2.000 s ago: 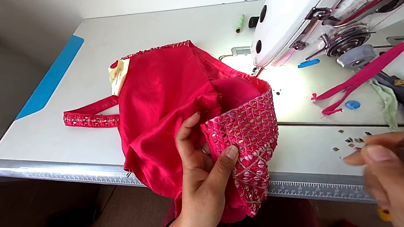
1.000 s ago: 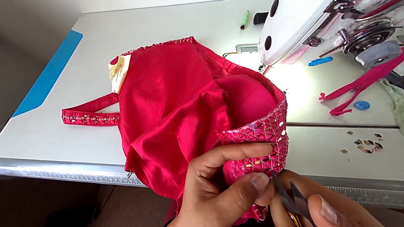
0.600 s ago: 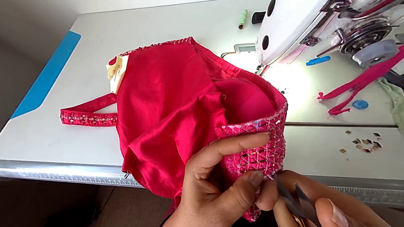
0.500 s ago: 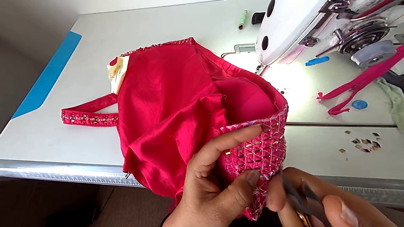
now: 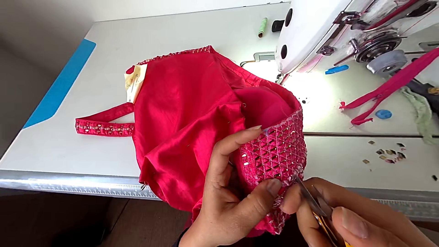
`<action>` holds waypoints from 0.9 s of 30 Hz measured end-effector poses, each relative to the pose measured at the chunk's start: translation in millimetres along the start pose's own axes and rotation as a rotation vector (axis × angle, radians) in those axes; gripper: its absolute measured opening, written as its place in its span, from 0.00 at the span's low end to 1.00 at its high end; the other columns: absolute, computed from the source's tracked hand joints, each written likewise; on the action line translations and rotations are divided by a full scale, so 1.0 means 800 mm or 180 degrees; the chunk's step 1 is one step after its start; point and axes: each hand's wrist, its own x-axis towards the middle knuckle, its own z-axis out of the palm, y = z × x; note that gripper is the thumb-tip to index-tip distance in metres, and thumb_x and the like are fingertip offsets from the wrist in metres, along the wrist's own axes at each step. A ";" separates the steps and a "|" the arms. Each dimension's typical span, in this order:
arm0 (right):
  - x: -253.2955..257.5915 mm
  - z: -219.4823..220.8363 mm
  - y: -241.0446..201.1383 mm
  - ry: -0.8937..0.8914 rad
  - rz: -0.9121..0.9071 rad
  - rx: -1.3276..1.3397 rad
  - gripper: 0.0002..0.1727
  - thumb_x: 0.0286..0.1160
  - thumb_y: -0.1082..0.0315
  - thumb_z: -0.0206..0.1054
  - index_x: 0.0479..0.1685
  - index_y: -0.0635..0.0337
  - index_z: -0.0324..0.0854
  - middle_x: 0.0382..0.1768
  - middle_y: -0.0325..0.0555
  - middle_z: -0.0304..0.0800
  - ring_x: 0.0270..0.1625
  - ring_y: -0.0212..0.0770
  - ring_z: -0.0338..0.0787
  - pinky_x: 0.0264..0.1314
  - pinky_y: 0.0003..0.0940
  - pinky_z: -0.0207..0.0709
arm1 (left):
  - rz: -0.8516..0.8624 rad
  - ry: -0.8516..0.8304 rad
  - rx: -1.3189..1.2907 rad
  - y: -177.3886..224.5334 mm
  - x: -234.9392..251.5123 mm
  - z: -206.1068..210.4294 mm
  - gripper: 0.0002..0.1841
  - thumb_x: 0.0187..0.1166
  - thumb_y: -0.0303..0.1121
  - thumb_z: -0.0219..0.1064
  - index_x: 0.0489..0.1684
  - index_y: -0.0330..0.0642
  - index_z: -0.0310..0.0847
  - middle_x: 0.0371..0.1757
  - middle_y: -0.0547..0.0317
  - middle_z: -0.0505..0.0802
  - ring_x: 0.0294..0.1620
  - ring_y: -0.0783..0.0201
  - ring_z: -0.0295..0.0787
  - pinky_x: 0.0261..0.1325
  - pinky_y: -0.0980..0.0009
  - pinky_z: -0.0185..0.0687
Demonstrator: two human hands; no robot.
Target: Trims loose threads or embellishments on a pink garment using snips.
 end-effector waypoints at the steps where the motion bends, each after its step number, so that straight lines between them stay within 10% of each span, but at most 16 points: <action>1: -0.001 0.000 0.000 0.0015 0.0012 0.0044 0.26 0.96 0.51 0.43 0.55 0.62 0.81 0.26 0.27 0.78 0.25 0.14 0.73 0.25 0.11 0.65 | -0.0007 -0.0007 -0.0017 0.000 0.000 0.000 0.34 0.78 0.18 0.66 0.84 0.57 0.66 0.71 0.61 0.85 0.61 0.72 0.89 0.63 0.76 0.87; 27: 0.005 0.000 0.007 -0.0060 0.0059 0.0098 0.24 0.96 0.53 0.44 0.54 0.62 0.81 0.26 0.27 0.78 0.25 0.14 0.73 0.25 0.11 0.67 | -0.0093 -0.0051 0.0035 0.002 0.002 -0.002 0.14 0.86 0.29 0.64 0.66 0.43 0.86 0.56 0.62 0.93 0.50 0.77 0.90 0.57 0.79 0.87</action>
